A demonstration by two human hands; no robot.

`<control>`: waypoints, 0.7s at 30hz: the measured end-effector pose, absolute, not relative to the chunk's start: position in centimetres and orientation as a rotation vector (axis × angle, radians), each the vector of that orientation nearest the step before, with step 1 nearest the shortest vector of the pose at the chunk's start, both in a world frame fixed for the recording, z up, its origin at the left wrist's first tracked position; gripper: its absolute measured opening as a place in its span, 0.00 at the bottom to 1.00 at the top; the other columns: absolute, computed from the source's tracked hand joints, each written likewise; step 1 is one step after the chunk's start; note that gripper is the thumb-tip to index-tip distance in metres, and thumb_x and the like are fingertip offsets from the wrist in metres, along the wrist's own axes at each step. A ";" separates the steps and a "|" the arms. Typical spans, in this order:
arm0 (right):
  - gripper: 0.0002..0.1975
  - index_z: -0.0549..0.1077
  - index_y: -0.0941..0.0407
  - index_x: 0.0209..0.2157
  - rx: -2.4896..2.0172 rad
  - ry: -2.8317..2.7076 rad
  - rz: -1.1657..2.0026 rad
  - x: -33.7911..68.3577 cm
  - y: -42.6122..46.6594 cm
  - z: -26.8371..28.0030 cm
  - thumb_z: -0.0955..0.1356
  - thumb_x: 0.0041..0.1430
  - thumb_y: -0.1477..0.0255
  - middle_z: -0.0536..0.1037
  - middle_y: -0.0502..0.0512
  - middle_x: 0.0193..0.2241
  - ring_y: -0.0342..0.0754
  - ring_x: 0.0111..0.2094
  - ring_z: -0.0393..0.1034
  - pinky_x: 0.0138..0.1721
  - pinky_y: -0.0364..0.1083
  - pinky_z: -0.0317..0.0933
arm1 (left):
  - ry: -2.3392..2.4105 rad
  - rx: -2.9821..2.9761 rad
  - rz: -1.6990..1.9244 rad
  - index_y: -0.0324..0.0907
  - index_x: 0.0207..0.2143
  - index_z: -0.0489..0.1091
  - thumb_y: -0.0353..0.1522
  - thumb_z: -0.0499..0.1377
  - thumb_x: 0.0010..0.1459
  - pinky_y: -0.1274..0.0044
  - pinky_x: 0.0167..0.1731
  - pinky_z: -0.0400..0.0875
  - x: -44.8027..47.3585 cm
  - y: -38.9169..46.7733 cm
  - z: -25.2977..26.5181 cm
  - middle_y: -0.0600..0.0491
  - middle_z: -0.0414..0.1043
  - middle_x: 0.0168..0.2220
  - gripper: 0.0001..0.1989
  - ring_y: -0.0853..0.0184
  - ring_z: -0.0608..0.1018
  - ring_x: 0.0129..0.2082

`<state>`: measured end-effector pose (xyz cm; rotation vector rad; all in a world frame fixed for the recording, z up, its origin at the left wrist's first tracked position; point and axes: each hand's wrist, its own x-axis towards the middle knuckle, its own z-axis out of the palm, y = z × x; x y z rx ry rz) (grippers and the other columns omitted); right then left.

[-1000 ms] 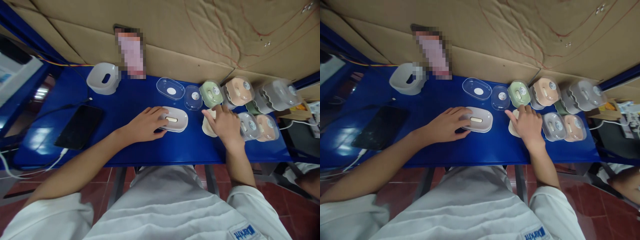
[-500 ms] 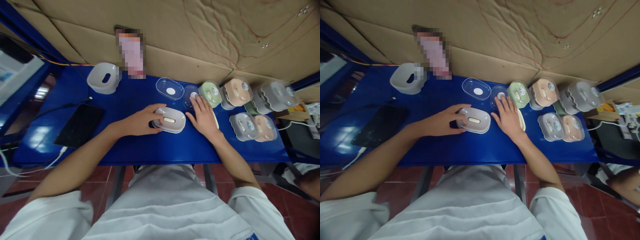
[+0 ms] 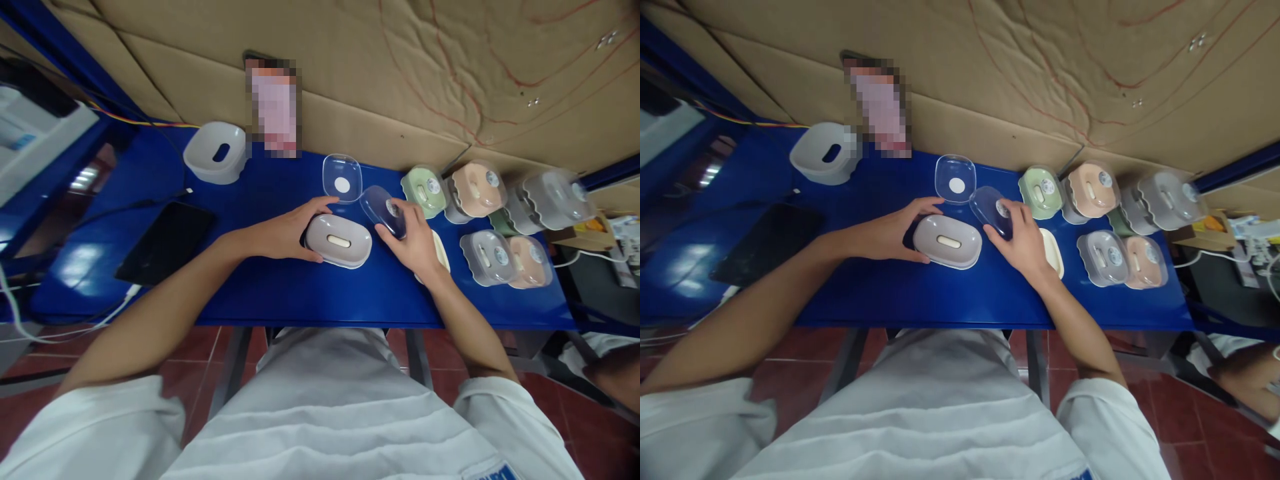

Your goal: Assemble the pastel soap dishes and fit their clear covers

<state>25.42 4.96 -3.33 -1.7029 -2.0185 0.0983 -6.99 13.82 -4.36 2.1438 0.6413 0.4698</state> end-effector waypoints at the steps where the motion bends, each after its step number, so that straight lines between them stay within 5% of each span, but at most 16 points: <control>1: 0.32 0.69 0.54 0.69 -1.626 -2.049 0.121 25.2 4.6 -3.1 0.68 0.73 0.50 0.74 0.66 0.64 0.62 0.65 0.72 0.65 0.61 0.70 | 0.641 2.129 0.477 0.50 0.79 0.46 0.50 0.79 0.50 0.53 0.71 0.66 -6.9 13.8 -4.5 0.38 0.65 0.72 0.65 0.45 0.72 0.71; 8: 0.29 0.68 0.49 0.73 -1.324 -2.492 0.160 22.0 2.7 -3.2 0.63 0.78 0.54 0.63 0.62 0.75 0.65 0.78 0.53 0.73 0.67 0.59 | 0.584 2.148 0.560 0.51 0.80 0.44 0.50 0.77 0.54 0.52 0.75 0.60 -5.8 13.1 -5.2 0.39 0.53 0.79 0.63 0.43 0.64 0.76; 21: 0.31 0.65 0.47 0.75 -1.308 -2.589 0.136 21.7 3.1 -3.8 0.66 0.76 0.54 0.59 0.61 0.77 0.65 0.80 0.45 0.74 0.70 0.58 | 0.610 2.239 0.508 0.49 0.77 0.56 0.51 0.75 0.57 0.54 0.74 0.62 -5.7 12.9 -4.9 0.41 0.63 0.74 0.53 0.46 0.66 0.74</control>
